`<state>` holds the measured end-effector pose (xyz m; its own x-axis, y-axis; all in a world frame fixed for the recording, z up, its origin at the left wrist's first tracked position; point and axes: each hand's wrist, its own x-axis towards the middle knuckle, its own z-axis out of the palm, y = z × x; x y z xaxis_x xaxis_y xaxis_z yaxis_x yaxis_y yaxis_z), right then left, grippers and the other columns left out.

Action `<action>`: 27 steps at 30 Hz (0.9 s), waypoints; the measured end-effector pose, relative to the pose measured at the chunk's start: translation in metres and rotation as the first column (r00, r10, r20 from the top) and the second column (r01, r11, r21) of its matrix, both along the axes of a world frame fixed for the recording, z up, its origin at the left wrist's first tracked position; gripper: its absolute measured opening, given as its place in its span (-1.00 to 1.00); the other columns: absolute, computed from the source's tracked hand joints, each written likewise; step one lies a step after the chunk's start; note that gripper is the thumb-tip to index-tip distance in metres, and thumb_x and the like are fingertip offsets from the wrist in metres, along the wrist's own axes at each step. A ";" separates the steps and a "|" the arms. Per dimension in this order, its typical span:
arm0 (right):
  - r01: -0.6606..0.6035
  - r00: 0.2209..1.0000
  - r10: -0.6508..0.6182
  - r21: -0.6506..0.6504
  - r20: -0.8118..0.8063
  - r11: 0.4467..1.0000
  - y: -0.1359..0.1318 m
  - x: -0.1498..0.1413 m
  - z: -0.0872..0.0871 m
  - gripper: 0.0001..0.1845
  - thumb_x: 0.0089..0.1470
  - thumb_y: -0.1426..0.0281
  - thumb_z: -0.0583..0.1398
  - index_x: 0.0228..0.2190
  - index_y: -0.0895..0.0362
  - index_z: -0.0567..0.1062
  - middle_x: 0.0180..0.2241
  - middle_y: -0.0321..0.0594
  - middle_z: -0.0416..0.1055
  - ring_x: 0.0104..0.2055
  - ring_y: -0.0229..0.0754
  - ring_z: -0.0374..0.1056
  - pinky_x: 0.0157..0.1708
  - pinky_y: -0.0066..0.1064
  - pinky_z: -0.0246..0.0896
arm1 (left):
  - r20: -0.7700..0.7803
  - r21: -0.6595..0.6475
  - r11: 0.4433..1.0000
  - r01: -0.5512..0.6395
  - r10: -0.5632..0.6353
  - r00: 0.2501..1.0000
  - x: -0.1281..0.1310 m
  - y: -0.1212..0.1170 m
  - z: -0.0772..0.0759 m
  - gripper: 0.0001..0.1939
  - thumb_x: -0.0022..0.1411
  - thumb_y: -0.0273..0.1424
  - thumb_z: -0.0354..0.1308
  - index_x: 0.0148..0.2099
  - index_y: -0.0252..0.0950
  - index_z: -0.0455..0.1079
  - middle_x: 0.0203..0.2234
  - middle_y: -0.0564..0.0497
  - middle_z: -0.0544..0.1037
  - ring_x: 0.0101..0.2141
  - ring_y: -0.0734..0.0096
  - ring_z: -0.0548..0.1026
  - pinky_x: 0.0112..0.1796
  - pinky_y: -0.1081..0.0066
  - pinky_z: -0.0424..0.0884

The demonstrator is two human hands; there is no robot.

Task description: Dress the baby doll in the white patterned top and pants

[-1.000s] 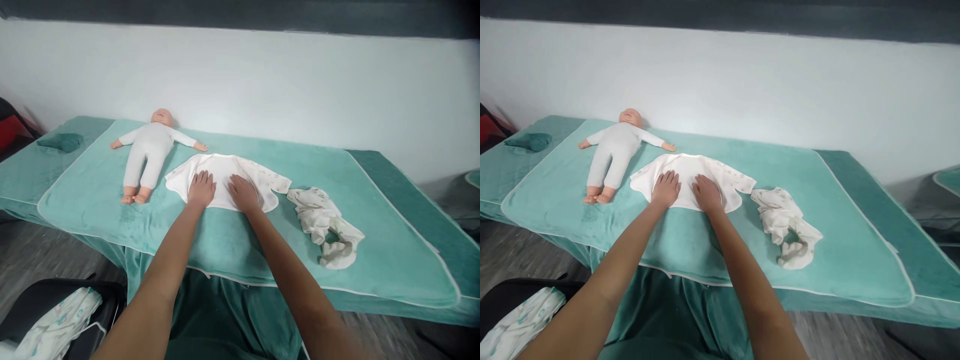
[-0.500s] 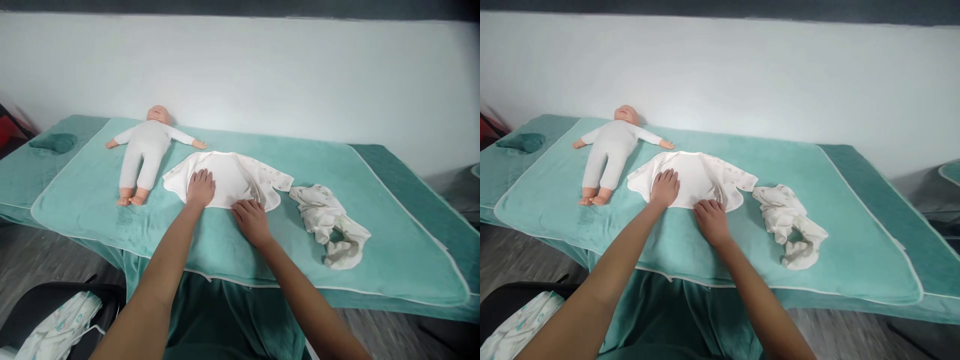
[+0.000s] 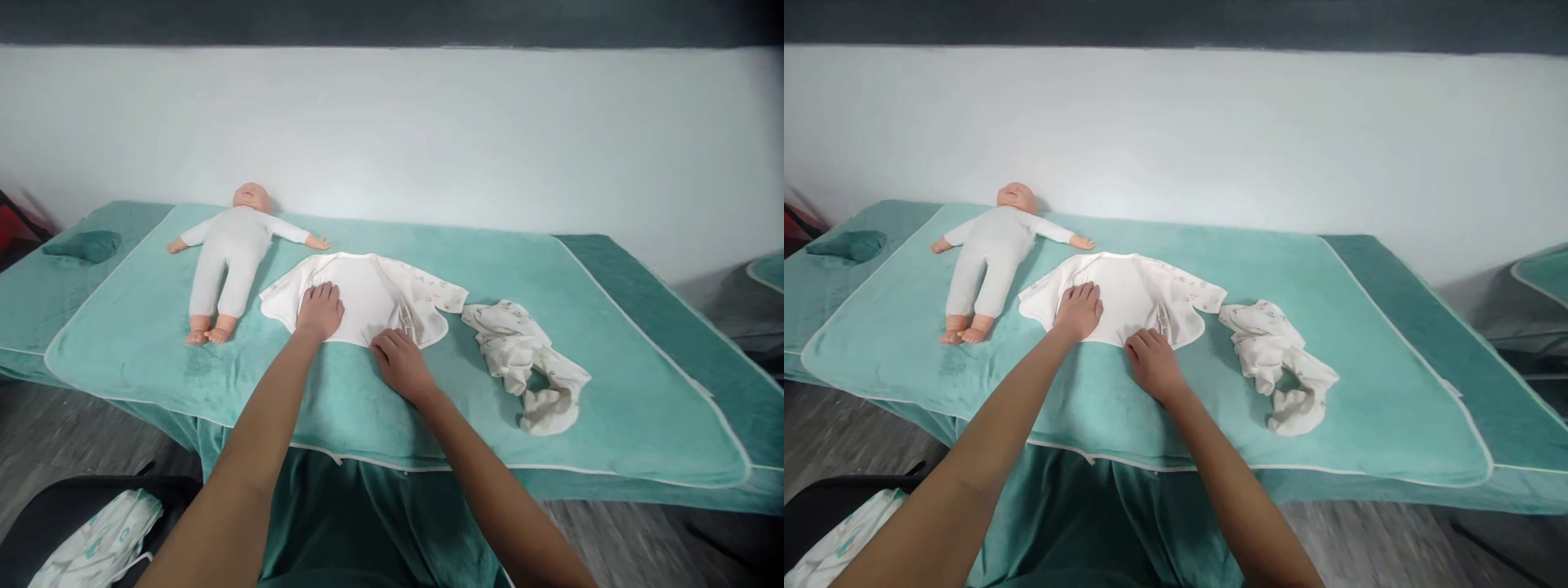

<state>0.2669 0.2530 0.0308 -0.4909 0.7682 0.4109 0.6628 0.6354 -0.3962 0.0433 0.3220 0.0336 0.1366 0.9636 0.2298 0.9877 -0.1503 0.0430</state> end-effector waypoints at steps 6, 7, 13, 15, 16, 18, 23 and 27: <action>0.336 0.902 -0.323 -0.005 -0.287 0.942 0.040 0.042 0.002 -0.75 0.29 0.18 0.04 -0.27 -0.05 0.47 -0.20 -0.14 0.51 -0.09 0.00 0.44 -0.04 -0.10 0.42 | 0.014 0.049 0.999 0.013 -0.014 1.000 0.000 -0.002 -0.001 -0.49 0.48 -0.32 -0.23 0.28 -0.35 0.34 0.27 -0.23 0.42 0.29 0.10 0.31 0.30 0.06 0.14; 0.442 0.848 -0.419 -0.004 -0.325 0.897 0.055 0.058 0.002 -0.74 0.27 0.17 0.04 -0.23 0.00 0.47 -0.17 -0.07 0.50 -0.04 0.05 0.42 0.02 -0.01 0.37 | 0.017 0.054 0.998 0.014 -0.015 1.000 0.000 -0.002 -0.001 -0.51 0.47 -0.33 -0.22 0.26 -0.34 0.36 0.26 -0.22 0.43 0.28 0.10 0.33 0.29 0.06 0.16; 0.763 0.544 -0.799 -0.246 -0.257 0.598 0.125 0.135 0.000 -0.64 0.04 0.13 0.18 -0.26 0.16 0.49 -0.27 0.00 0.48 -0.15 0.07 0.37 0.04 0.08 0.27 | 0.029 0.080 0.997 0.007 -0.009 1.000 0.000 -0.001 0.000 -0.58 0.46 -0.36 -0.18 0.17 -0.29 0.41 0.20 -0.20 0.47 0.24 0.10 0.36 0.27 0.08 0.18; 0.747 0.554 -0.802 -0.293 -0.224 0.597 0.130 0.141 -0.002 -0.64 0.05 0.09 0.20 -0.30 0.12 0.51 -0.37 -0.12 0.47 -0.25 0.01 0.36 -0.02 0.02 0.30 | 0.028 0.086 0.996 0.009 -0.011 1.000 0.001 -0.001 0.000 -0.59 0.45 -0.37 -0.16 0.15 -0.30 0.41 0.19 -0.20 0.48 0.22 0.09 0.37 0.26 0.08 0.19; 0.726 0.570 -0.789 -0.309 -0.230 0.614 0.130 0.141 -0.003 -0.64 0.04 0.07 0.22 -0.30 0.11 0.53 -0.41 -0.17 0.46 -0.30 -0.02 0.35 -0.05 -0.01 0.31 | 0.025 0.088 0.996 0.010 -0.013 1.000 0.001 -0.001 0.000 -0.60 0.45 -0.37 -0.16 0.15 -0.30 0.41 0.18 -0.20 0.49 0.21 0.09 0.38 0.25 0.08 0.20; 0.680 0.597 -0.759 -0.338 -0.261 0.651 0.131 0.140 -0.005 -0.64 -0.01 0.10 0.27 -0.26 0.09 0.55 -0.44 -0.25 0.45 -0.34 -0.07 0.35 -0.09 -0.08 0.31 | 0.020 0.095 0.995 0.012 -0.014 1.000 0.001 -0.001 0.000 -0.60 0.45 -0.37 -0.15 0.14 -0.30 0.42 0.18 -0.19 0.49 0.20 0.09 0.38 0.25 0.08 0.21; 0.635 0.547 -0.722 -0.351 -0.424 0.688 0.156 0.151 -0.003 -0.68 -0.02 0.25 0.25 -0.20 0.14 0.50 -0.40 -0.28 0.42 -0.36 -0.17 0.35 -0.19 -0.25 0.33 | 0.025 0.088 0.996 -0.002 0.000 1.000 0.001 0.001 -0.001 -0.60 0.44 -0.37 -0.15 0.15 -0.28 0.42 0.18 -0.17 0.49 0.21 0.10 0.38 0.27 0.09 0.18; 0.642 0.519 -0.683 -0.293 -0.514 0.708 0.188 0.159 0.005 -0.77 -0.05 0.34 0.23 -0.28 0.11 0.45 -0.38 -0.28 0.41 -0.32 -0.17 0.35 -0.13 -0.23 0.35 | 0.017 0.080 0.997 -0.007 0.006 1.000 0.001 0.002 0.000 -0.58 0.45 -0.37 -0.17 0.16 -0.29 0.42 0.19 -0.17 0.49 0.20 0.10 0.38 0.27 0.08 0.19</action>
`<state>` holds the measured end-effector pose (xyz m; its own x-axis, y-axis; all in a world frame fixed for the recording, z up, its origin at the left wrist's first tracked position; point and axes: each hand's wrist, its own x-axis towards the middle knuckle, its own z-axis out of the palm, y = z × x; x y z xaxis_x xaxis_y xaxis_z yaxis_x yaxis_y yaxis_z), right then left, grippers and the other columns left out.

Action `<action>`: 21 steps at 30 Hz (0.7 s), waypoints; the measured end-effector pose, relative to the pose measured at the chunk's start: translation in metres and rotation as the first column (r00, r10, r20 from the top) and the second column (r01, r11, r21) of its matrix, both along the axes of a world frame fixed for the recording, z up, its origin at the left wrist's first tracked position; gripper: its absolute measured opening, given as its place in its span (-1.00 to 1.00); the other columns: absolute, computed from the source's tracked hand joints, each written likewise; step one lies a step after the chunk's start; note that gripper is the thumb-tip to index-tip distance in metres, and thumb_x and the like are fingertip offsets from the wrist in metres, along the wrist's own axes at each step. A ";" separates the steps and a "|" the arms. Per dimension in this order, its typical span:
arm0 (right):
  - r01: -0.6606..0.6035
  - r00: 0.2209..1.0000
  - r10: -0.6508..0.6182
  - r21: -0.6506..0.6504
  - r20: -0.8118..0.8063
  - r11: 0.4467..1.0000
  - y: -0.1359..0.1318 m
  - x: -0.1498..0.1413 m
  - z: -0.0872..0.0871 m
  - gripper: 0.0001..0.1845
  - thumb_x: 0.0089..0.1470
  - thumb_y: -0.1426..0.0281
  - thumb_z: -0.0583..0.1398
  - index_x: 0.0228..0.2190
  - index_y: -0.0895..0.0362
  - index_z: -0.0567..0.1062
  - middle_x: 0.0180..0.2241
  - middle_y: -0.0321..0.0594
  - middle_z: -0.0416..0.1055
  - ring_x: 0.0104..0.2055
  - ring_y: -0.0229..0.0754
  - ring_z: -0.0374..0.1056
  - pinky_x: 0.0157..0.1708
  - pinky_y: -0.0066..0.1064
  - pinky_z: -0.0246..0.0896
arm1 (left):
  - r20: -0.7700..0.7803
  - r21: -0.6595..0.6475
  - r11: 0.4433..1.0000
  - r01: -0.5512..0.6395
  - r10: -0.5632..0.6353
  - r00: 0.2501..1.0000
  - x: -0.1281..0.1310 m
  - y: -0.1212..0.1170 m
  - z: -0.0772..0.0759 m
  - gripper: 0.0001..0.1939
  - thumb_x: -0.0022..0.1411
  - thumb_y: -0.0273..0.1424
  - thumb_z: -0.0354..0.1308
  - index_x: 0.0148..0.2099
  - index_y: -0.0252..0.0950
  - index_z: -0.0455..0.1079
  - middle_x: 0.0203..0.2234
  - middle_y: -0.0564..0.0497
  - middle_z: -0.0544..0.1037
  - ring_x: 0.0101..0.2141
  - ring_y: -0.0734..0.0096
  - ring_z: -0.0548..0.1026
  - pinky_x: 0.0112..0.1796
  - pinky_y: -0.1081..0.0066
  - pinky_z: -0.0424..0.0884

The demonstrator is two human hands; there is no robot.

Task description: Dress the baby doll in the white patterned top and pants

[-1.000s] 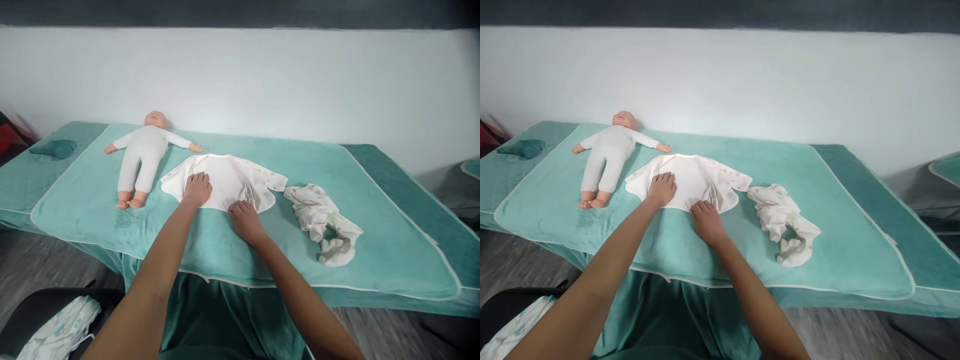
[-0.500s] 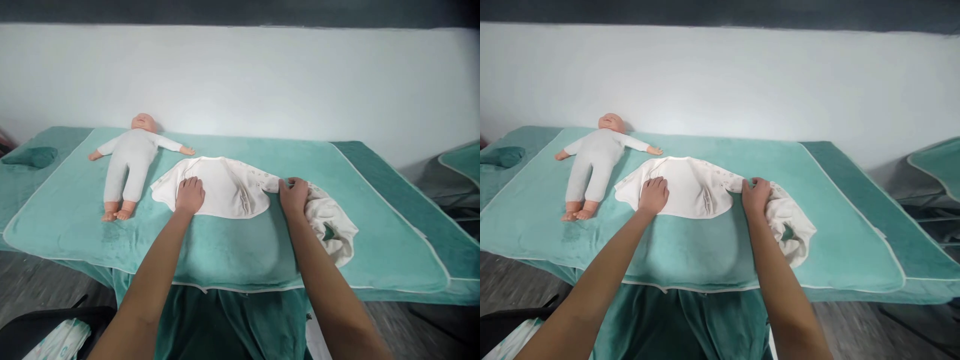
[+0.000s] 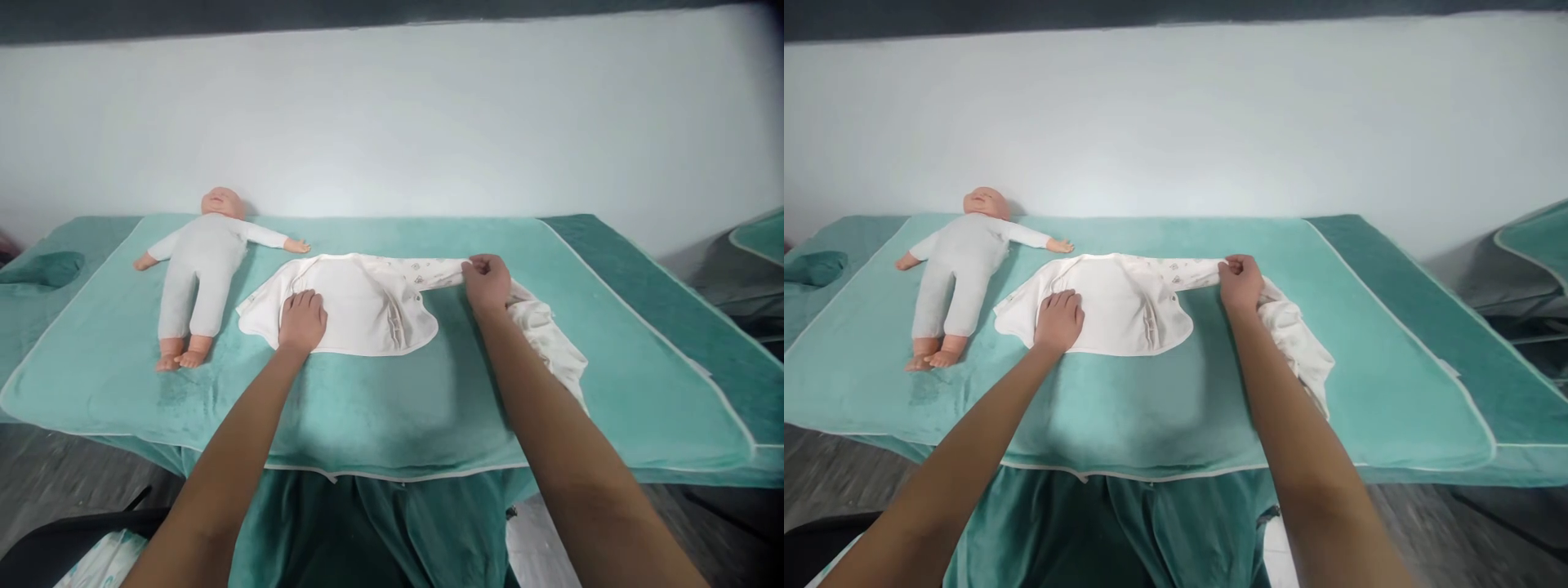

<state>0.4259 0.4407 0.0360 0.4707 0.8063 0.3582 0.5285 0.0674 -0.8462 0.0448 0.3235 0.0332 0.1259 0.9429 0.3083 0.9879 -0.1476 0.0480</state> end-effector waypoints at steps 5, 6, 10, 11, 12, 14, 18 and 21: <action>0.026 0.999 -0.025 -0.011 0.033 1.000 0.018 -0.009 -0.003 -0.80 -0.04 0.38 0.21 -0.29 0.12 0.45 -0.34 -0.24 0.42 -0.36 -0.18 0.29 -0.11 -0.20 0.33 | -0.011 0.003 1.000 -0.007 0.007 1.000 0.000 0.000 0.000 -0.58 0.45 -0.37 -0.15 0.18 -0.30 0.42 0.19 -0.15 0.50 0.19 0.11 0.39 0.27 0.09 0.19; 0.040 0.999 -0.040 -0.009 0.022 0.999 0.020 -0.009 -0.005 -0.80 -0.04 0.38 0.21 -0.28 0.12 0.45 -0.32 -0.23 0.43 -0.36 -0.19 0.28 -0.11 -0.20 0.32 | -0.012 0.003 1.000 -0.008 0.009 1.000 0.000 0.000 0.000 -0.57 0.45 -0.37 -0.16 0.18 -0.30 0.42 0.19 -0.14 0.50 0.19 0.12 0.39 0.27 0.10 0.19; 0.018 0.994 -0.014 0.040 -0.107 0.999 0.019 -0.004 -0.014 -0.70 -0.02 0.35 0.22 -0.19 0.15 0.46 -0.27 -0.21 0.44 -0.38 -0.23 0.27 -0.19 -0.27 0.32 | -0.014 0.004 1.000 -0.019 0.019 1.000 0.000 0.000 -0.001 -0.57 0.46 -0.36 -0.18 0.18 -0.27 0.42 0.21 -0.13 0.49 0.20 0.14 0.39 0.29 0.12 0.18; -0.017 0.989 0.024 0.050 -0.146 0.999 0.018 -0.003 -0.015 -0.67 0.00 0.34 0.21 -0.15 0.15 0.45 -0.28 -0.22 0.44 -0.38 -0.23 0.28 -0.22 -0.29 0.31 | -0.015 0.004 1.000 -0.021 0.021 1.000 0.000 0.000 -0.002 -0.57 0.46 -0.36 -0.17 0.18 -0.26 0.42 0.21 -0.13 0.49 0.20 0.14 0.39 0.29 0.12 0.18; -0.059 0.983 0.067 0.051 -0.171 0.997 0.016 -0.001 -0.015 -0.64 0.02 0.32 0.20 -0.11 0.15 0.44 -0.29 -0.24 0.44 -0.39 -0.23 0.29 -0.24 -0.30 0.31 | -0.017 0.005 1.000 -0.022 0.022 1.000 0.000 0.001 -0.002 -0.58 0.46 -0.36 -0.17 0.18 -0.26 0.42 0.21 -0.12 0.49 0.21 0.14 0.39 0.29 0.12 0.18; -0.141 0.977 0.142 0.017 -0.157 0.990 0.011 0.000 -0.015 -0.61 0.07 0.25 0.19 -0.07 0.13 0.45 -0.36 -0.29 0.42 -0.41 -0.21 0.29 -0.27 -0.31 0.29 | -0.018 0.005 1.000 -0.023 0.023 1.000 0.000 0.001 -0.002 -0.58 0.46 -0.36 -0.16 0.18 -0.26 0.42 0.20 -0.12 0.50 0.20 0.14 0.40 0.29 0.12 0.18; -0.153 0.985 0.161 -0.112 0.067 0.982 0.005 -0.002 -0.016 -0.58 0.04 0.29 0.21 -0.04 0.10 0.49 -0.37 -0.28 0.44 -0.40 -0.17 0.27 -0.18 -0.22 0.30 | -0.014 0.010 1.000 -0.016 0.016 1.000 0.000 0.001 -0.002 -0.59 0.45 -0.37 -0.15 0.16 -0.26 0.42 0.19 -0.12 0.51 0.19 0.13 0.40 0.28 0.11 0.19; -0.128 0.965 0.151 -0.115 0.216 0.985 0.006 -0.003 -0.017 -0.50 0.01 0.44 0.16 0.04 0.11 0.46 -0.15 -0.13 0.49 -0.31 -0.12 0.32 -0.06 -0.14 0.29 | -0.012 0.015 1.000 -0.019 0.019 1.000 0.000 0.001 -0.003 -0.60 0.45 -0.37 -0.15 0.15 -0.27 0.42 0.19 -0.12 0.51 0.18 0.12 0.41 0.28 0.10 0.19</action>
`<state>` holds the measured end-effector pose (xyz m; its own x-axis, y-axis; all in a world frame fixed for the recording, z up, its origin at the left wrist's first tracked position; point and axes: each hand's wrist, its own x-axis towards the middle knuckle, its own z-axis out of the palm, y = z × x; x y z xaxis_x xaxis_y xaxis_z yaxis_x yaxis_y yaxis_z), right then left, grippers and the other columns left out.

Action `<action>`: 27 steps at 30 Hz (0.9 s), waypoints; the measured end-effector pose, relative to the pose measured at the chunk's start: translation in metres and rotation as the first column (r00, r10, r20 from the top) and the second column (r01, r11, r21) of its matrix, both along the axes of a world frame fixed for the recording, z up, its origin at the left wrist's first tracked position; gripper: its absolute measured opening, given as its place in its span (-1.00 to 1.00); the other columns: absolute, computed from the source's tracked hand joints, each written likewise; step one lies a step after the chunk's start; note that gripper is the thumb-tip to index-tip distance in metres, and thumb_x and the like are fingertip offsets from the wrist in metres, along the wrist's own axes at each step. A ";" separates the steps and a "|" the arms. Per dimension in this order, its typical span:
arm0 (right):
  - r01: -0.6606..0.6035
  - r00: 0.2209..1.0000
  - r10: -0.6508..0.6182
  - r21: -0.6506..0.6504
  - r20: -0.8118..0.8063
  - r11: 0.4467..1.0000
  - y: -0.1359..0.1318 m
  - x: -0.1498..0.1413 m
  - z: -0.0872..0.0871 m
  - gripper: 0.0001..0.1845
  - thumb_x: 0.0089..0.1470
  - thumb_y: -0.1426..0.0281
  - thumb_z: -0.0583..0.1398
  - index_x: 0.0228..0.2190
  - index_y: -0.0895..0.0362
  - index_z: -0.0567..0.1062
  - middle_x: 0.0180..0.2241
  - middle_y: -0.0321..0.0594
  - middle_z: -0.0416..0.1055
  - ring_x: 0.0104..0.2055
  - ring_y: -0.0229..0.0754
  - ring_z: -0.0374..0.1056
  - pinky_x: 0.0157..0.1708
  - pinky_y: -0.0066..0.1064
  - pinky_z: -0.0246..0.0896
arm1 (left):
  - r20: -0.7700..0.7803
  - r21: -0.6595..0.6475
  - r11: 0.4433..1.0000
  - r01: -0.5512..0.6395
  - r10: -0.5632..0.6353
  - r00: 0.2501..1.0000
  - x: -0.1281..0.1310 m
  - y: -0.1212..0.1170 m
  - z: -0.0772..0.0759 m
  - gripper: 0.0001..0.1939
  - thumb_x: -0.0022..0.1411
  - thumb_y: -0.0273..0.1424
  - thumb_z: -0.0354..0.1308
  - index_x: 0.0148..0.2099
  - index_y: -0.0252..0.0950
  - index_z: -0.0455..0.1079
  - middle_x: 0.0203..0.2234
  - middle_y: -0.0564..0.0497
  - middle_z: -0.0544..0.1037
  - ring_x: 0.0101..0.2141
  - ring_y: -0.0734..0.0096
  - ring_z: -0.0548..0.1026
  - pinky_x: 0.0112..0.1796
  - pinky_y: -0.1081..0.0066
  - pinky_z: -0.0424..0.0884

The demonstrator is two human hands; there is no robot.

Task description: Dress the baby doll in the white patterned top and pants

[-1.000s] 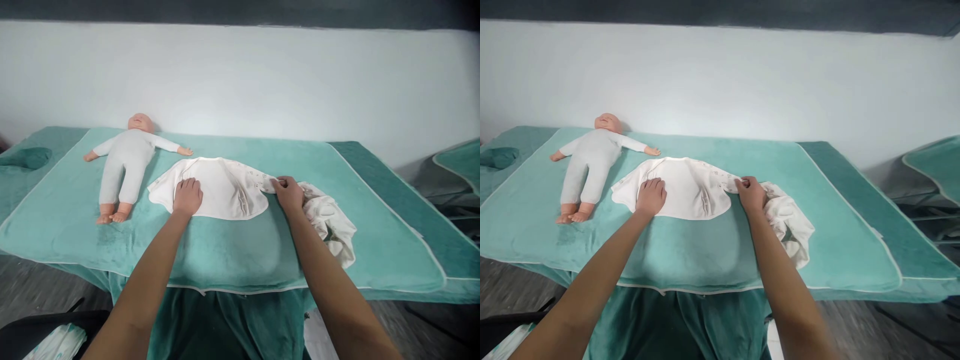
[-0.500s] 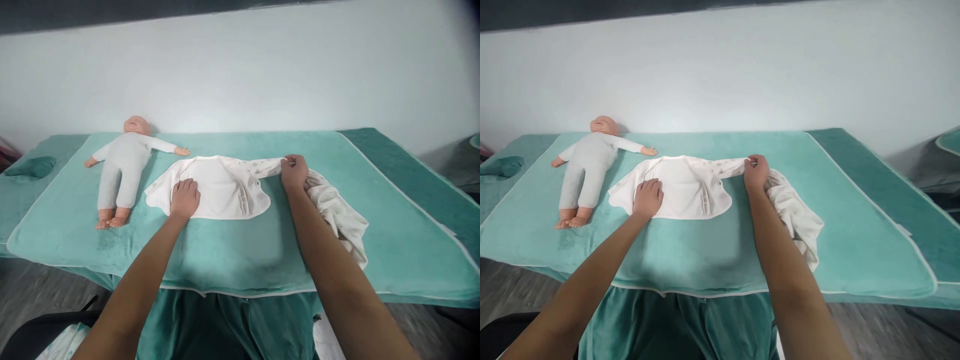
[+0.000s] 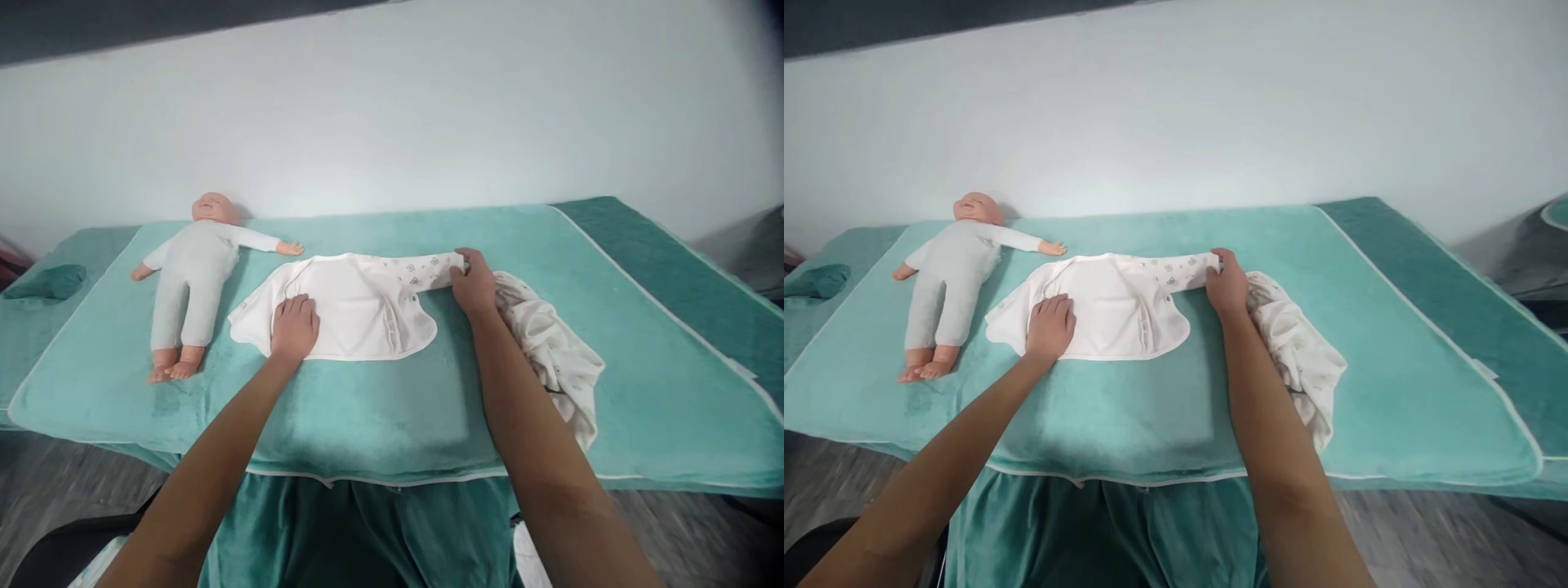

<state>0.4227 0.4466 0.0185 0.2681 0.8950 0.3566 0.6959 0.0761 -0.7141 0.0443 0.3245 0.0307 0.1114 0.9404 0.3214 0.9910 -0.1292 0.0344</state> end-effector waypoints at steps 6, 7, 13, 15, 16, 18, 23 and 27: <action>0.030 0.988 -0.050 0.133 0.146 0.991 -0.013 -0.010 0.010 -0.58 0.05 0.55 0.07 -0.04 0.24 0.47 0.06 0.19 0.36 0.01 0.07 0.34 0.14 0.01 0.20 | 0.008 -0.014 1.000 -0.010 0.010 1.000 0.000 -0.002 0.000 -0.60 0.45 -0.37 -0.16 0.15 -0.28 0.43 0.19 -0.13 0.50 0.18 0.13 0.40 0.29 0.11 0.18; -0.005 0.986 -0.024 0.171 0.166 0.985 -0.017 -0.017 0.013 -0.59 0.10 0.53 0.05 -0.02 0.25 0.46 0.07 0.21 0.36 0.09 0.09 0.31 0.19 0.00 0.16 | 0.010 -0.016 1.000 -0.012 0.012 1.000 0.001 -0.002 0.001 -0.60 0.45 -0.38 -0.15 0.15 -0.28 0.43 0.19 -0.13 0.50 0.19 0.13 0.40 0.29 0.11 0.18; -0.410 0.885 0.370 0.096 0.282 0.907 -0.028 -0.084 0.023 -0.50 0.34 0.23 0.05 0.19 0.21 0.39 0.24 0.07 0.38 0.30 0.05 0.26 0.33 -0.08 0.12 | 0.016 -0.007 1.000 -0.002 0.002 1.000 0.001 -0.003 0.002 -0.62 0.44 -0.39 -0.12 0.14 -0.30 0.43 0.17 -0.14 0.51 0.18 0.13 0.40 0.28 0.12 0.19; -0.484 0.826 0.453 0.009 0.335 0.875 -0.029 -0.102 0.025 -0.46 0.35 0.20 0.02 0.22 0.22 0.37 0.29 0.11 0.32 0.35 0.11 0.21 0.37 0.03 0.04 | 0.020 -0.002 1.000 -0.003 0.003 1.000 0.000 -0.003 0.002 -0.63 0.43 -0.39 -0.11 0.13 -0.30 0.43 0.17 -0.14 0.51 0.18 0.13 0.40 0.28 0.11 0.19; -0.495 0.808 0.467 -0.017 0.359 0.869 -0.030 -0.108 0.027 -0.45 0.36 0.19 0.00 0.23 0.22 0.37 0.32 0.11 0.29 0.38 0.12 0.18 0.39 0.07 0.00 | 0.022 0.003 1.000 -0.003 0.003 1.000 0.000 -0.003 0.001 -0.63 0.43 -0.40 -0.11 0.13 -0.31 0.43 0.17 -0.14 0.52 0.18 0.13 0.41 0.28 0.11 0.19; -0.505 0.791 0.478 -0.034 0.382 0.863 -0.031 -0.115 0.029 -0.43 0.39 0.17 -0.05 0.25 0.20 0.36 0.36 0.08 0.23 0.41 0.09 0.13 0.41 0.07 -0.06 | 0.024 0.016 1.000 0.006 -0.006 1.000 0.000 -0.003 0.000 -0.63 0.43 -0.40 -0.10 0.12 -0.32 0.44 0.15 -0.14 0.52 0.16 0.11 0.42 0.26 0.11 0.20; -0.542 0.764 0.557 -0.146 0.326 0.828 -0.032 -0.126 0.019 -0.45 0.38 0.19 -0.03 0.24 0.18 0.37 0.40 0.05 0.16 0.46 0.09 0.05 0.43 0.10 -0.15 | 0.036 0.036 0.999 0.023 -0.024 0.999 0.000 -0.002 -0.002 -0.64 0.42 -0.42 -0.08 0.12 -0.33 0.44 0.14 -0.14 0.53 0.15 0.09 0.42 0.25 0.10 0.20; -0.536 0.832 0.547 -0.117 0.096 0.836 -0.028 -0.123 0.011 -0.50 0.32 0.12 0.07 0.13 0.10 0.48 0.32 -0.03 0.32 0.38 0.04 0.20 0.40 -0.02 -0.02 | 0.106 0.040 0.999 0.035 -0.039 0.994 -0.001 -0.002 -0.001 -0.67 0.42 -0.44 -0.07 0.09 -0.33 0.44 0.13 -0.19 0.53 0.14 0.04 0.42 0.25 0.04 0.19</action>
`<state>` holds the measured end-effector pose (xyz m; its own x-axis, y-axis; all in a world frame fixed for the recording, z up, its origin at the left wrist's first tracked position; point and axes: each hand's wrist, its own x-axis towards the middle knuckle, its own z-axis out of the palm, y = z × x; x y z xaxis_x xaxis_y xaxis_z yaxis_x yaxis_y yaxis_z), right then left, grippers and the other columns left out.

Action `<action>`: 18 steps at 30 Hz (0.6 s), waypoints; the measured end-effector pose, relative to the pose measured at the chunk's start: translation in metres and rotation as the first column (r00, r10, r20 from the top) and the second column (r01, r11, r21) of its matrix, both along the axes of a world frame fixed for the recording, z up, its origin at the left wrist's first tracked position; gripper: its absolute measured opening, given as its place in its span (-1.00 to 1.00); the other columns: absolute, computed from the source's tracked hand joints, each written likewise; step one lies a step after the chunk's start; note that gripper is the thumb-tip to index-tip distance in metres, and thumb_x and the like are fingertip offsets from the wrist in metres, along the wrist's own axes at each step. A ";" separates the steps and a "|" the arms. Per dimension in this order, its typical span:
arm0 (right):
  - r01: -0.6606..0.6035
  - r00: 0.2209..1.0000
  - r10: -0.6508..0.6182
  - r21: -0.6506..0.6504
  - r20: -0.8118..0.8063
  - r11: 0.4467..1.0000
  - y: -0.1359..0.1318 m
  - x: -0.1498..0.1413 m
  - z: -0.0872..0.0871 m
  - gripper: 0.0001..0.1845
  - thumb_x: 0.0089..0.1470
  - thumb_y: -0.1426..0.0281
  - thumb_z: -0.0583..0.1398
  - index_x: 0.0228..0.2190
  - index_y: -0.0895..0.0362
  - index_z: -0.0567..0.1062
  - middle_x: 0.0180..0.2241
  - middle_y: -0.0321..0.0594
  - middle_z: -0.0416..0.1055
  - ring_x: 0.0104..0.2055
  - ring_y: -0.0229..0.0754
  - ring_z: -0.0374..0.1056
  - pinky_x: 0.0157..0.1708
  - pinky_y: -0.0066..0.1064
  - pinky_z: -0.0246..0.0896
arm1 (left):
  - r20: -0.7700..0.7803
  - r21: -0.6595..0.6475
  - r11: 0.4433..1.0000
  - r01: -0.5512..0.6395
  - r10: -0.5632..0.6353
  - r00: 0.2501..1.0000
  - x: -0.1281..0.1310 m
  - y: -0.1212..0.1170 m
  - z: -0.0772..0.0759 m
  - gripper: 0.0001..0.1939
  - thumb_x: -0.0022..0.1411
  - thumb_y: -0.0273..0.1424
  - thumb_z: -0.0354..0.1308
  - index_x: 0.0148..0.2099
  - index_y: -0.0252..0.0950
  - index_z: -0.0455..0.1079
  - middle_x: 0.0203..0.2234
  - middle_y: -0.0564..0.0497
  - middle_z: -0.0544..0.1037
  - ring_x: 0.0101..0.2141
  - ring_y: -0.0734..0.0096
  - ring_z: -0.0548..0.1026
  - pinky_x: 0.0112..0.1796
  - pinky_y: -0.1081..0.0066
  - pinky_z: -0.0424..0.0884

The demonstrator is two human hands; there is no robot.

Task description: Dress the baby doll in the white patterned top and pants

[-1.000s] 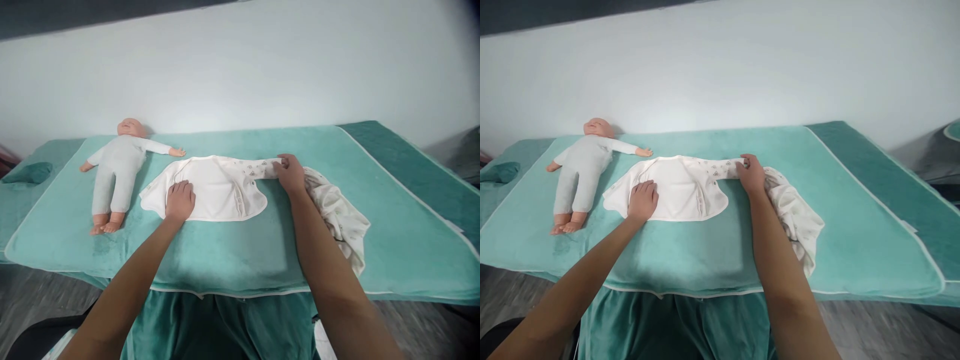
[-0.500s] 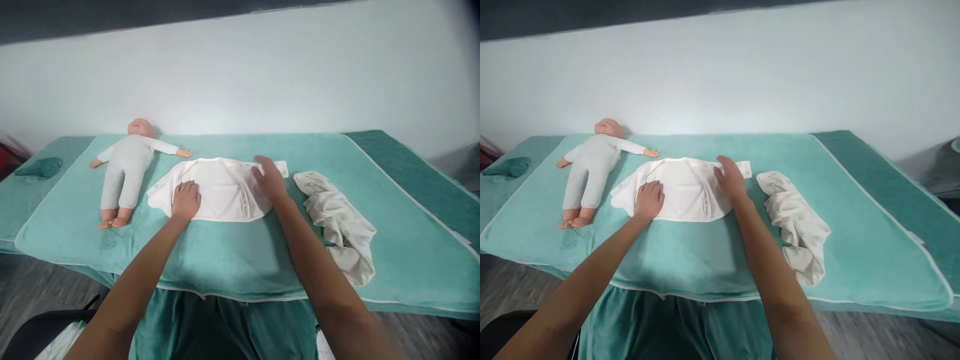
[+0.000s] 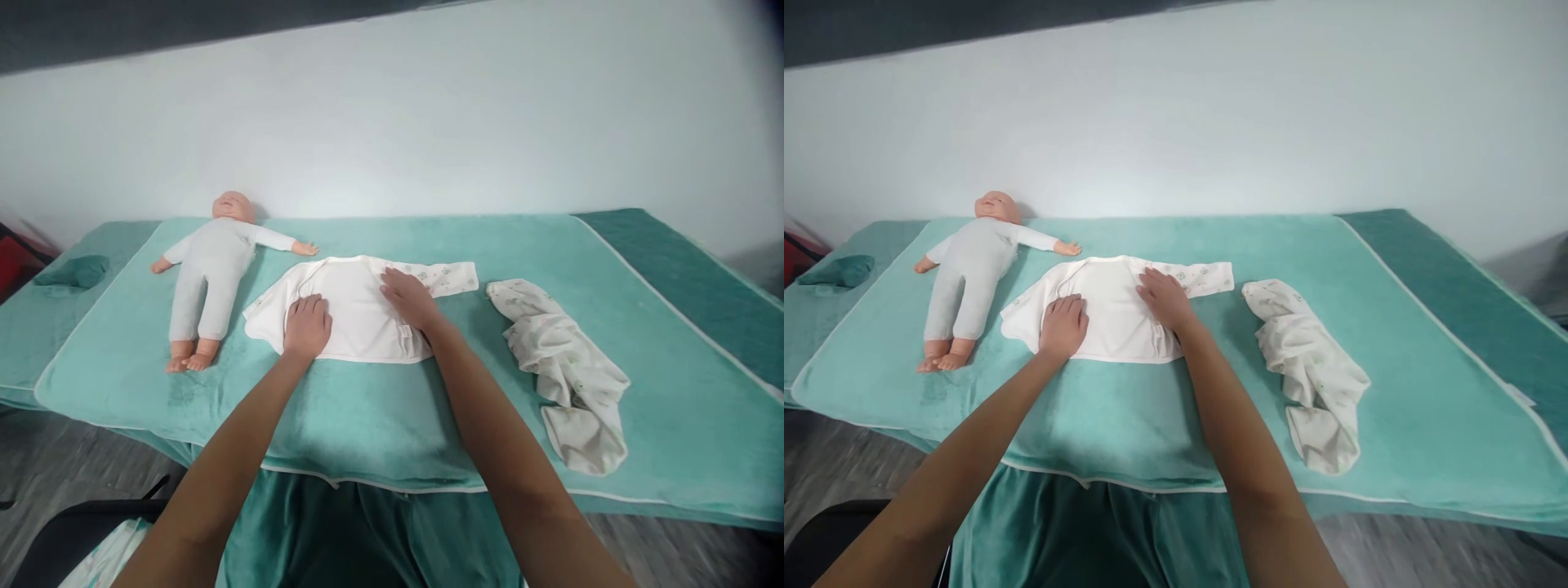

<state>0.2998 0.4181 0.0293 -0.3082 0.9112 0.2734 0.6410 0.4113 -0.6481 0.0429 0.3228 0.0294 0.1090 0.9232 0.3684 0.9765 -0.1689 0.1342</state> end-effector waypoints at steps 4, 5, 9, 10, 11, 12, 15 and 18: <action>0.228 0.967 -0.229 -0.027 -0.110 0.973 0.006 0.020 0.005 -0.44 0.31 0.09 0.00 0.09 0.19 0.49 0.08 0.08 0.52 0.10 0.06 0.43 0.16 -0.03 0.27 | 0.113 0.022 0.999 0.029 -0.031 0.993 0.010 -0.010 0.006 -0.68 0.41 -0.49 -0.07 0.08 -0.36 0.42 0.03 -0.23 0.57 0.04 0.04 0.48 0.13 0.03 0.29; 0.268 0.955 -0.273 -0.053 -0.119 0.962 0.007 0.025 0.007 -0.47 0.27 0.09 0.05 0.03 0.18 0.52 -0.01 0.04 0.56 0.02 0.05 0.46 0.09 -0.05 0.30 | 0.119 0.025 0.999 0.048 -0.051 0.992 0.017 -0.015 0.009 -0.67 0.42 -0.49 -0.08 0.10 -0.37 0.41 0.02 -0.23 0.57 0.03 0.05 0.48 0.09 0.06 0.32; 0.257 0.961 -0.268 -0.135 -0.071 0.957 0.012 0.037 0.010 -0.60 0.13 0.11 0.22 -0.10 0.09 0.57 -0.23 -0.18 0.59 -0.19 -0.07 0.45 -0.08 -0.21 0.29 | 0.091 0.018 0.969 0.248 -0.248 0.964 0.069 -0.039 0.018 -0.68 0.45 -0.32 0.00 0.16 -0.25 0.38 0.04 -0.11 0.56 0.03 0.17 0.48 0.02 0.17 0.36; 0.246 0.965 -0.255 -0.144 -0.051 0.959 0.013 0.037 0.011 -0.59 0.11 0.11 0.24 -0.09 0.07 0.56 -0.24 -0.21 0.58 -0.20 -0.08 0.44 -0.10 -0.23 0.27 | 0.069 0.003 0.946 0.324 -0.323 0.944 0.086 -0.045 0.020 -0.65 0.43 -0.24 0.04 0.17 -0.21 0.38 0.04 -0.08 0.55 0.02 0.18 0.48 -0.01 0.17 0.36; 0.239 0.969 -0.247 -0.155 -0.033 0.959 0.015 0.037 0.010 -0.58 0.10 0.11 0.25 -0.06 0.06 0.55 -0.27 -0.24 0.56 -0.22 -0.09 0.42 -0.13 -0.25 0.25 | 0.029 -0.016 0.913 0.408 -0.408 0.913 0.103 -0.050 0.021 -0.60 0.42 -0.18 0.07 0.20 -0.21 0.35 0.02 -0.08 0.54 -0.01 0.16 0.48 -0.05 0.16 0.37; 0.235 0.970 -0.241 -0.168 -0.017 0.958 0.016 0.037 0.010 -0.56 0.09 0.11 0.26 -0.05 0.04 0.54 -0.29 -0.26 0.55 -0.24 -0.10 0.41 -0.16 -0.26 0.23 | -0.015 -0.031 0.891 0.452 -0.453 0.892 0.120 -0.053 0.022 -0.55 0.39 -0.12 0.10 0.22 -0.20 0.34 -0.02 -0.09 0.54 -0.05 0.13 0.48 -0.07 0.13 0.37; 0.228 0.972 -0.234 -0.189 -0.012 0.955 0.018 0.036 0.010 -0.60 0.06 0.16 0.28 -0.07 0.03 0.55 -0.37 -0.31 0.48 -0.28 -0.13 0.37 -0.20 -0.29 0.20 | -0.085 -0.062 0.912 0.405 -0.409 0.908 0.158 -0.057 0.020 -0.55 0.38 -0.20 0.11 0.25 -0.23 0.30 -0.10 -0.09 0.52 -0.09 0.11 0.47 -0.14 0.12 0.36; 0.250 0.957 -0.270 -0.172 -0.108 0.953 0.019 0.038 0.009 -0.68 0.08 0.22 0.23 -0.13 0.05 0.56 -0.38 -0.30 0.45 -0.28 -0.13 0.35 -0.19 -0.29 0.21 | -0.087 -0.064 0.949 0.307 -0.312 0.946 0.172 -0.055 0.016 -0.73 0.38 -0.38 0.07 0.10 -0.24 0.38 -0.15 -0.08 0.52 -0.14 0.16 0.47 -0.21 0.17 0.36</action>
